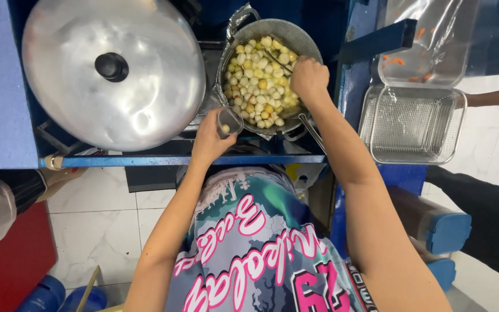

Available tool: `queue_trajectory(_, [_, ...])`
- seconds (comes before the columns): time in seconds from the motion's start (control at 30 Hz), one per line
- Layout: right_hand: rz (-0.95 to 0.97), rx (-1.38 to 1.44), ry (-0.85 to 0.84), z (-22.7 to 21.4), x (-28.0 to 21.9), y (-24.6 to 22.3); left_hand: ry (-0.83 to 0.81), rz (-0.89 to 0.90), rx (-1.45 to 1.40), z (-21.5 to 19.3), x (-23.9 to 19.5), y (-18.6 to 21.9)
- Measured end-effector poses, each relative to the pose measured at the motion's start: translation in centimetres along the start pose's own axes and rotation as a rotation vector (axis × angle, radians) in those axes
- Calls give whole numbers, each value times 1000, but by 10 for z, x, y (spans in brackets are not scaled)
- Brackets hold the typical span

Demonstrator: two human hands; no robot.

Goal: A person uses tongs to serve fried fish balls from a large pot into a cup and then adds various sauces.

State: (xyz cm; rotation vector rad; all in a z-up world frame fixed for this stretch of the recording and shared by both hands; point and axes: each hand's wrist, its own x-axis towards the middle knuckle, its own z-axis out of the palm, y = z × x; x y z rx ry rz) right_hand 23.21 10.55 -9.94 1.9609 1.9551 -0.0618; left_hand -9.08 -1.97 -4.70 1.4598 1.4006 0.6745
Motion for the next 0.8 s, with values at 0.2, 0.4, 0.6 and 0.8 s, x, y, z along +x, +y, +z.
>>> queue_trajectory(0.2, [-127, -93, 144, -43, -49, 1, 60, -12, 17, -3, -7, -6])
queue_trajectory(0.4, [-37, 184, -135, -45, -122, 9, 62, 87, -35, -9, 0, -1])
queue_trajectory(0.6, [19, 470, -276, -135, -186, 13, -12, -11, 118, -5, 11, -11])
queue_trajectory(0.8, [-9, 718, -566, -182, -208, 25, -57, 7, -35, -1, 12, 6])
